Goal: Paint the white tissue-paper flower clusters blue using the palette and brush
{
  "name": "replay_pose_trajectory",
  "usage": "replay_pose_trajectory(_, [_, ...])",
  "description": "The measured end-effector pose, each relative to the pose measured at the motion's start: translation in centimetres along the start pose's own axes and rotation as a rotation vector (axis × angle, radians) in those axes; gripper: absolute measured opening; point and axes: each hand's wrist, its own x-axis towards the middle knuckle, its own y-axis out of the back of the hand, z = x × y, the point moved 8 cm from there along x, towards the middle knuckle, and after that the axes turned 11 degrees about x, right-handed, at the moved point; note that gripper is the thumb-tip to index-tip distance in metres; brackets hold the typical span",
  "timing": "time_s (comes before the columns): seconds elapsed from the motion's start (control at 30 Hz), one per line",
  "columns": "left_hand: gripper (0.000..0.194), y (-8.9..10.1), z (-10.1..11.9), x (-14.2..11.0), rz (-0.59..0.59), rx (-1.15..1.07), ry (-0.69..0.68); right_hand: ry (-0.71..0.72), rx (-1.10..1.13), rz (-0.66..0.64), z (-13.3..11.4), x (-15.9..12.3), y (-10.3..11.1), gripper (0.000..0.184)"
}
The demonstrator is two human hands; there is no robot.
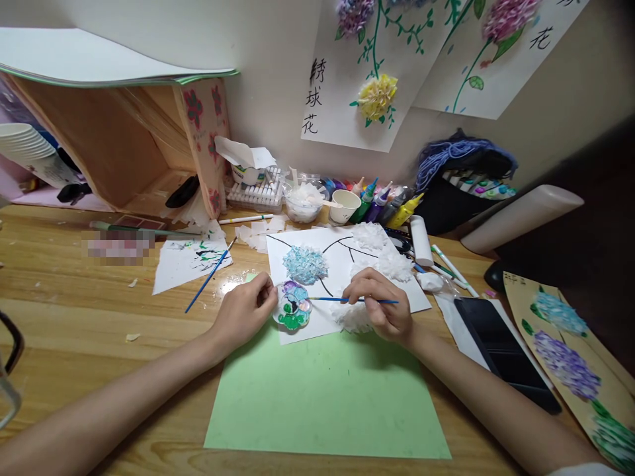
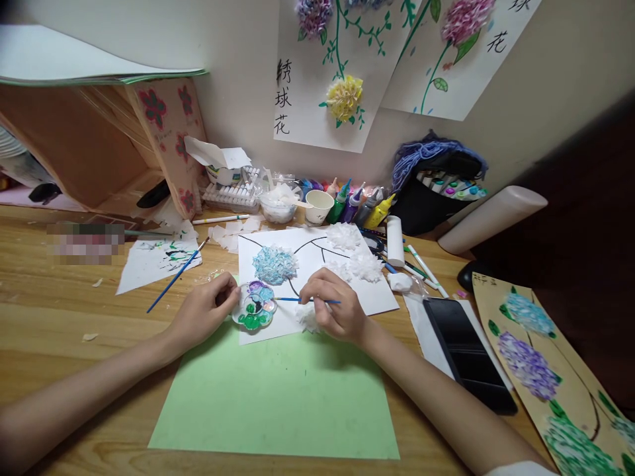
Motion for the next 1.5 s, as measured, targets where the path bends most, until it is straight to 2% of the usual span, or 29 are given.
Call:
replay_pose_trajectory(0.1, [0.024,0.1,0.0,-0.1,0.004,0.0,0.003,-0.011,0.006,0.032,0.1,0.0,0.3,0.025])
replay_pose_trajectory(0.27, [0.024,0.0,-0.2,-0.1,0.0,0.007,0.003,-0.069,0.048,0.003,0.5,-0.2,0.0,0.025])
replay_pose_trajectory(0.33, [0.024,-0.1,-0.2,0.0,-0.002,0.011,0.0,-0.11,0.073,0.117,1.3,-0.3,1.0,0.026])
replay_pose_trajectory(0.5, [0.025,-0.1,-0.2,0.1,-0.004,0.016,0.002,-0.16,0.07,0.623,4.0,-1.8,5.7,0.024])
replay_pose_trajectory(0.57, [0.025,0.0,-0.2,0.1,0.0,0.019,-0.001,-0.2,0.022,0.69,5.0,-2.3,6.4,0.022])
replay_pose_trajectory(0.93, [0.026,0.0,-0.2,0.2,0.011,0.023,-0.017,-0.231,-0.092,0.541,5.7,-2.7,5.2,0.027])
replay_pose_trajectory(1.1, [0.026,0.0,-0.2,0.1,0.019,0.029,-0.023,-0.207,-0.076,0.567,5.7,-2.8,5.4,0.027])
replay_pose_trajectory(1.27, [0.026,0.0,-0.1,0.2,0.021,0.03,-0.02,-0.205,-0.115,0.528,5.6,-2.6,5.2,0.027])
replay_pose_trajectory(1.4, [0.026,0.0,-0.1,0.2,0.012,0.027,-0.016,-0.177,-0.103,0.585,5.4,-2.7,5.6,0.027])
replay_pose_trajectory(1.5, [0.026,0.1,-0.1,0.1,0.01,0.025,-0.013,-0.164,-0.08,0.573,5.3,-2.6,5.5,0.027])
